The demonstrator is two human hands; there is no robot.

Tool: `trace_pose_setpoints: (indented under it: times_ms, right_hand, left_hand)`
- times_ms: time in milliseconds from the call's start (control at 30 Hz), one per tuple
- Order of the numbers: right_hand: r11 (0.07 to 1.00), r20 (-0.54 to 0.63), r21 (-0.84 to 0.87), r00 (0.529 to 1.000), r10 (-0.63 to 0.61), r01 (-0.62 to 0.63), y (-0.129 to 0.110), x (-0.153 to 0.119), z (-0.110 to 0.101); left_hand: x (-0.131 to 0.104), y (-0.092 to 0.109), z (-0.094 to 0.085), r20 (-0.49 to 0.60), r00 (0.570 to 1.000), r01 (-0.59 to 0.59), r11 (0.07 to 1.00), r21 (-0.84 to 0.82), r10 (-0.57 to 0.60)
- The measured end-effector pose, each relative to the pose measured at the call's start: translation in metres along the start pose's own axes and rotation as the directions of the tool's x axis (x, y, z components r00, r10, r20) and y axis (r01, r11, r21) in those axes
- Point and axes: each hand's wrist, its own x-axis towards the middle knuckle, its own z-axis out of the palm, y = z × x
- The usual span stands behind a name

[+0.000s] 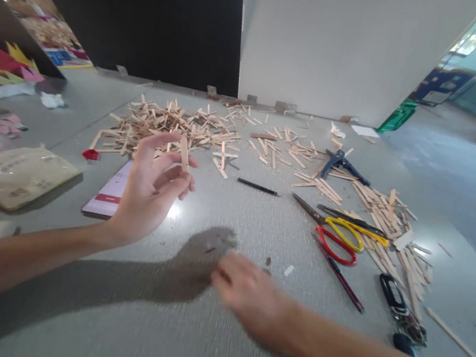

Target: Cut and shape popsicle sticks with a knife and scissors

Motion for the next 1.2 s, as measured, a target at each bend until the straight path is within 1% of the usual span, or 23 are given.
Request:
trace_pose_setpoints:
  times_ms: [67, 167, 233, 300, 367, 400, 467, 567, 633, 700, 767, 800, 833, 867, 900, 967, 1033, 1067, 1200]
  right_hand:
    - [0.996, -0.056, -0.007, 0.995, 0.088, -0.089, 0.045, 0.01, -0.004]
    - [0.979, -0.144, -0.024, 0.969, 0.199, -0.205, 0.122, 0.03, -0.019]
    - [0.964, -0.179, -0.034, 0.95, 0.255, -0.265, 0.161, 0.041, -0.029]
    - [0.95, -0.21, -0.036, 0.931, 0.298, -0.312, 0.184, 0.048, -0.036]
    - [0.94, -0.238, -0.034, 0.916, 0.323, -0.34, 0.19, 0.051, -0.04]
    - [0.936, -0.257, -0.031, 0.908, 0.331, -0.35, 0.188, 0.051, -0.041]
    - [0.93, -0.307, -0.025, 0.888, 0.343, -0.368, 0.175, 0.045, -0.042]
    - [0.917, -0.401, -0.01, 0.842, 0.361, -0.399, 0.141, 0.028, -0.044]
    - [0.901, -0.457, 0.001, 0.802, 0.385, -0.433, 0.113, 0.012, -0.043]
    - [0.879, -0.488, 0.016, 0.764, 0.422, -0.476, 0.085, -0.004, -0.04]
    - [0.864, -0.481, 0.035, 0.749, 0.456, -0.503, 0.06, -0.019, -0.034]
    - [0.858, -0.47, 0.041, 0.748, 0.469, -0.512, 0.05, -0.025, -0.031]
    - [0.856, -0.458, 0.043, 0.751, 0.475, -0.515, 0.041, -0.031, -0.027]
    - [0.857, -0.44, 0.041, 0.76, 0.478, -0.515, 0.033, -0.035, -0.023]
    - [0.861, -0.423, 0.013, 0.778, 0.465, -0.508, 0.028, -0.039, -0.019]
    - [0.877, -0.397, -0.095, 0.826, 0.4, -0.471, 0.022, -0.043, -0.011]
    - [0.883, -0.386, -0.21, 0.866, 0.319, -0.419, 0.022, -0.045, -0.005]
    - [0.884, -0.385, -0.247, 0.878, 0.285, -0.396, 0.023, -0.046, -0.003]
    - [0.89, -0.385, -0.286, 0.893, 0.234, -0.356, 0.03, -0.047, -0.001]
  left_hand:
    - [-0.001, -0.002, 0.0, 0.012, 1.0, 0.008, 1.0, -0.01, -0.008]
    - [-0.002, -0.006, 0.0, 0.01, 1.0, 0.011, 1.0, -0.025, -0.01]
    - [-0.003, -0.008, 0.001, 0.001, 1.0, 0.008, 0.999, -0.037, -0.008]
    - [-0.004, -0.01, 0.002, 0.0, 1.0, 0.017, 0.999, -0.041, -0.017]
    - [-0.004, -0.009, 0.002, 0.022, 0.998, 0.063, 0.998, -0.027, -0.063]
    - [-0.005, -0.008, 0.002, 0.049, 0.994, 0.1, 0.995, -0.012, -0.099]
    - [-0.005, -0.006, 0.002, 0.13, 0.977, 0.169, 0.986, 0.012, -0.169]
    - [-0.006, -0.003, 0.002, 0.249, 0.946, 0.207, 0.978, 0.023, -0.206]
    - [-0.007, -0.002, 0.003, 0.296, 0.939, 0.167, 0.985, 0.051, -0.175]
    - [-0.009, 0.001, 0.003, 0.315, 0.943, 0.082, 0.991, 0.102, -0.111]
    - [-0.011, 0.005, 0.004, 0.309, 0.949, 0.034, 0.992, 0.12, -0.07]
    - [-0.013, 0.008, 0.004, 0.309, 0.948, 0.045, 0.993, 0.114, -0.078]
    - [-0.014, 0.012, 0.004, 0.321, 0.94, 0.087, 0.992, 0.097, -0.114]
    - [-0.016, 0.016, 0.005, 0.35, 0.923, 0.143, 0.987, 0.079, -0.162]
    - [-0.018, 0.02, 0.006, 0.376, 0.907, 0.186, 0.981, 0.049, -0.191]
    - [-0.022, 0.026, 0.007, 0.415, 0.887, 0.229, 0.973, -0.012, -0.203]
    - [-0.026, 0.03, 0.008, 0.433, 0.878, 0.261, 0.963, -0.072, -0.206]
    - [-0.027, 0.031, 0.009, 0.437, 0.874, 0.283, 0.954, -0.097, -0.214]
    - [-0.032, 0.033, 0.012, 0.436, 0.847, 0.404, 0.901, -0.159, -0.303]
